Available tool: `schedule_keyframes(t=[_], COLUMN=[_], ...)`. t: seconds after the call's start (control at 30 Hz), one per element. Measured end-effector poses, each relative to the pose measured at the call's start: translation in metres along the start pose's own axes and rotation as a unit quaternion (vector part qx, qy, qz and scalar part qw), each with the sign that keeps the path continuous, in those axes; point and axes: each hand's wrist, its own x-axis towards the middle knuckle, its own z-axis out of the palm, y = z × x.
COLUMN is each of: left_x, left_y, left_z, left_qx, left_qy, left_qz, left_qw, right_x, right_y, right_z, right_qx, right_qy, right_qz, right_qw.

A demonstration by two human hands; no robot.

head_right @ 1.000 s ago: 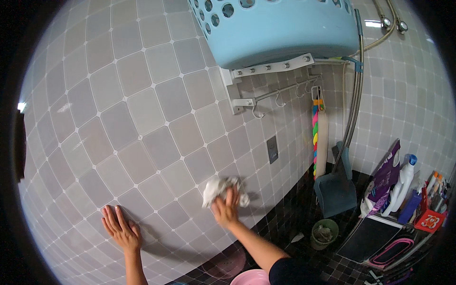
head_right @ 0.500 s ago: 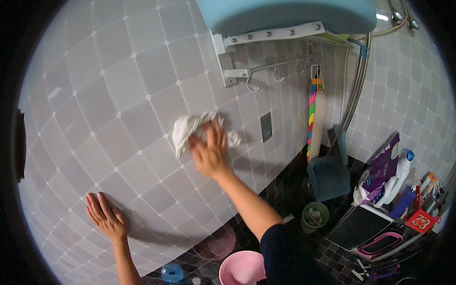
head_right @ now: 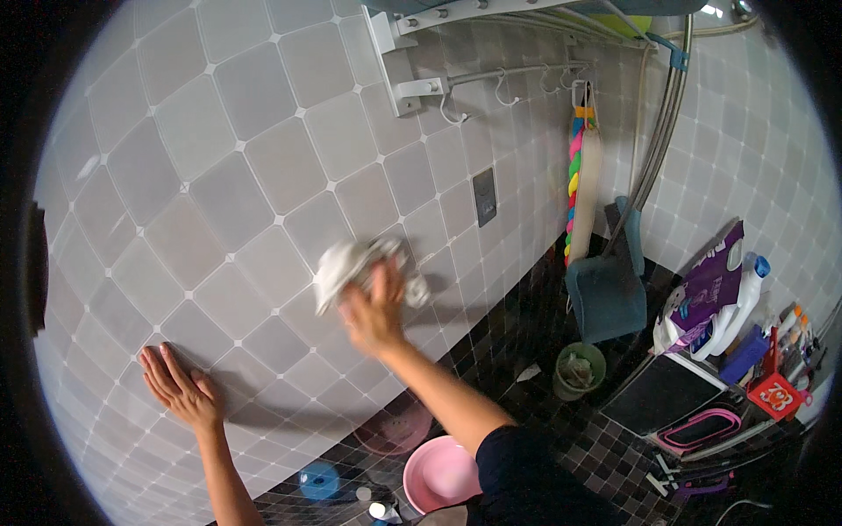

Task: The person cleans a tiled wall in a bathroom by hand with a cloth.

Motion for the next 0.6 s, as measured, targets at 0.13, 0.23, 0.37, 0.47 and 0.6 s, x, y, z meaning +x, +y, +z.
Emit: schedule_keyframes(t=[0.13, 0.23, 0.37, 0.47, 0.6], left_x=[0.002, 0.001, -0.003, -0.001, 0.000], left_y=[0.003, 0.004, -0.003, 0.000, 0.001], left_z=[0.001, 0.002, 0.001, -0.001, 0.000], left_qx=[-0.012, -0.009, 0.004, 0.003, 0.000], left_qy=[0.010, 0.008, -0.007, -0.020, -0.012], left_qz=[0.000, 0.004, 0.002, -0.001, 0.003], left_qw=[1.000, 1.000, 1.000, 1.000, 1.000], right_x=[-0.069, -0.074, -0.015, 0.039, 0.042], right_y=[-0.061, -0.058, -0.029, 0.014, 0.089], right_z=[0.021, 0.028, 0.007, -0.017, -0.037], right_qx=[0.065, 0.054, 0.024, -0.021, 0.006], right_qy=[-0.130, -0.162, -0.167, 0.004, 0.021], right_qz=[-0.126, -0.177, -0.106, -0.071, 0.070], right_qw=[0.981, 0.969, 0.980, 0.997, 0.997])
